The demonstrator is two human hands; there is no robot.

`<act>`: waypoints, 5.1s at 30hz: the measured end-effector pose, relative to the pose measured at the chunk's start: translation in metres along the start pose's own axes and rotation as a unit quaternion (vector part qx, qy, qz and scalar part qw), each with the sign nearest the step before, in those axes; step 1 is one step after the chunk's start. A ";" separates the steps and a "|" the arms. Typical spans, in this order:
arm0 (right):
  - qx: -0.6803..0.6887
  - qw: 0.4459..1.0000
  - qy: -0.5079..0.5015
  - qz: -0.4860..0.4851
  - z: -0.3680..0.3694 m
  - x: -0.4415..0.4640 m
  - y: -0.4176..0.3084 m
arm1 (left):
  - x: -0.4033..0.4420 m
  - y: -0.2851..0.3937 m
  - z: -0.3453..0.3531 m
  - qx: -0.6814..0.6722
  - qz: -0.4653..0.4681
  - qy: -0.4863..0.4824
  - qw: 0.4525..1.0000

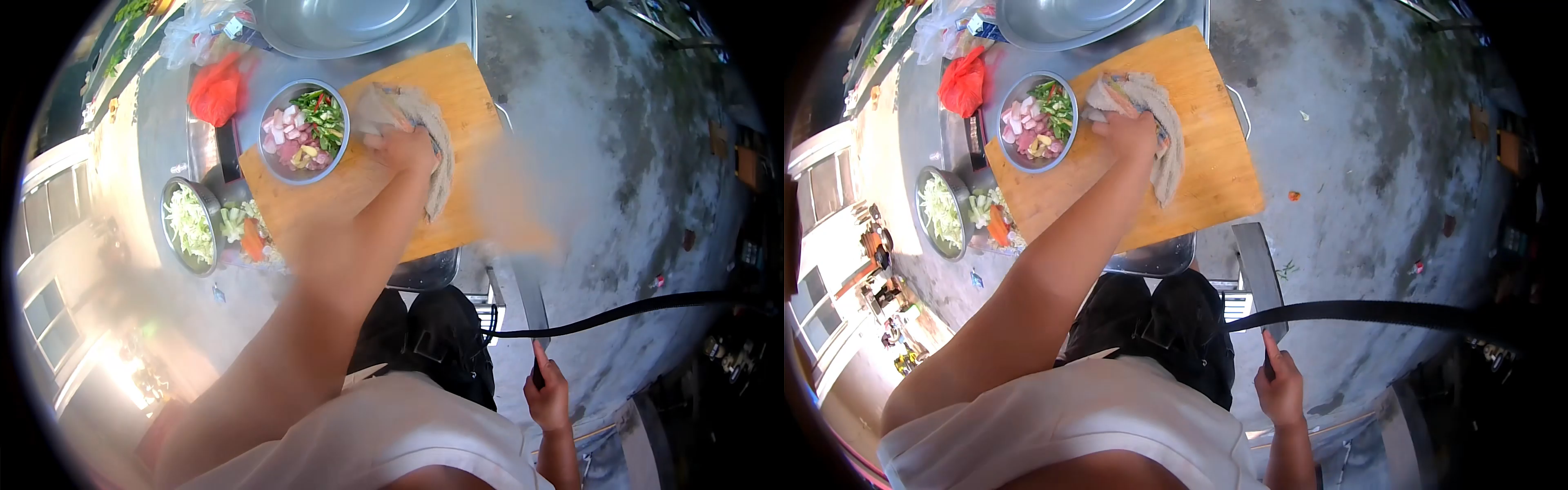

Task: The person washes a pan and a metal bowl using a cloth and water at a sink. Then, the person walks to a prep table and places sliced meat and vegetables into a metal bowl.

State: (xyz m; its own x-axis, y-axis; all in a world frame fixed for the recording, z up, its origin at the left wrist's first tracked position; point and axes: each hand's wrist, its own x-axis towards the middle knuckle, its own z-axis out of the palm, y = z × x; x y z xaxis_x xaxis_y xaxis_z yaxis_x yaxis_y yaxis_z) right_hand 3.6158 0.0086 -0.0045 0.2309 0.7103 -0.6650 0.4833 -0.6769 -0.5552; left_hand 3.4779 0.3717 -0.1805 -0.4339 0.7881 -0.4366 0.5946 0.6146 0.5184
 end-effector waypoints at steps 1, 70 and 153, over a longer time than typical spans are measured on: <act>0.003 1.000 0.009 0.004 -0.001 -0.001 0.001 | 0.007 0.010 0.008 0.066 0.039 0.002 0.997; -0.247 0.942 0.072 -0.216 0.076 0.222 -0.091 | 0.065 -0.228 -0.178 0.048 0.300 0.014 0.953; 0.697 0.669 0.218 0.140 0.239 -0.018 -0.159 | 0.372 -0.091 -0.314 0.227 0.491 0.050 0.840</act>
State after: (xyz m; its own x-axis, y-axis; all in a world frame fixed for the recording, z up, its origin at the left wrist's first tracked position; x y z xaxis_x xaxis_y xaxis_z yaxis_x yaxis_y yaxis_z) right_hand 3.3334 0.0577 -0.0236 0.5176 0.3010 -0.8009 -0.8174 -0.1027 -0.5669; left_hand 3.0497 0.6199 -0.1600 0.3757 0.9198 0.1130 0.8853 -0.3923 0.2498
